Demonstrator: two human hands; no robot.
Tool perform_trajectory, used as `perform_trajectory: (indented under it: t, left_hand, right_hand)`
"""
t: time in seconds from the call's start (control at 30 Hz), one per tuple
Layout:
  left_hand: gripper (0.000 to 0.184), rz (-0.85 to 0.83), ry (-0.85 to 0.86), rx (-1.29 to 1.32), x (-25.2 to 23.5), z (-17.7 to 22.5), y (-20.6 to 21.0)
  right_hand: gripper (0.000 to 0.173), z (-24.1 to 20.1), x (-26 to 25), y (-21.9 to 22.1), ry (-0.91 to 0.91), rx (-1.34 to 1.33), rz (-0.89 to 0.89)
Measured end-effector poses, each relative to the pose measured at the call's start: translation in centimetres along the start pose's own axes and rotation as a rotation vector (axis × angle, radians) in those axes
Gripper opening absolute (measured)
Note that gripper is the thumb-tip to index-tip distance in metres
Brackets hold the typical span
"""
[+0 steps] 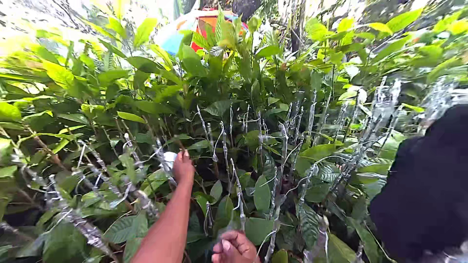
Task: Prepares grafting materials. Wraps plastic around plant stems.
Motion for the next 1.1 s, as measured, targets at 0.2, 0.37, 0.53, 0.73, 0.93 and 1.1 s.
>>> perform_trajectory:
  t: [0.2,0.37,0.53,0.73,0.93,1.1]
  left_hand:
    - [0.037,-0.242,-0.044,-0.036,8.8,3.8,2.9]
    - [0.033,-0.292,-0.157,0.023,11.6,2.7,2.2]
    - [0.033,-0.34,-0.048,0.185,13.0,0.5,-1.5]
    - [0.029,-0.364,0.061,0.301,12.9,-2.1,-4.7]
    - [0.025,-0.449,0.139,0.472,10.5,-2.7,-4.0]
    - [0.035,-0.605,0.08,0.753,8.7,-3.1,-2.7]
  right_hand:
    - [0.02,0.0,-0.4,-0.8,-0.105,0.114,0.115]
    - [0.021,0.3,0.2,-0.5,-0.165,0.262,0.108]
    - [0.018,0.0,1.2,0.0,-0.15,0.416,0.049]
    - [0.018,-2.0,0.3,4.3,-0.172,0.532,-0.03]
    - [0.028,-10.8,-9.2,7.6,-0.279,0.963,0.168]
    - [0.027,-10.3,-16.8,8.6,-0.25,1.612,-0.092]
Point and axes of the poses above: each hand's wrist, its own x-axis away from the middle knuckle, its own y-axis out of the palm, z = x × y, the point moved 9 cm from there along -x, towards the middle knuckle, and after that the axes turned 10 degrees about x, right-handed, at the moved point
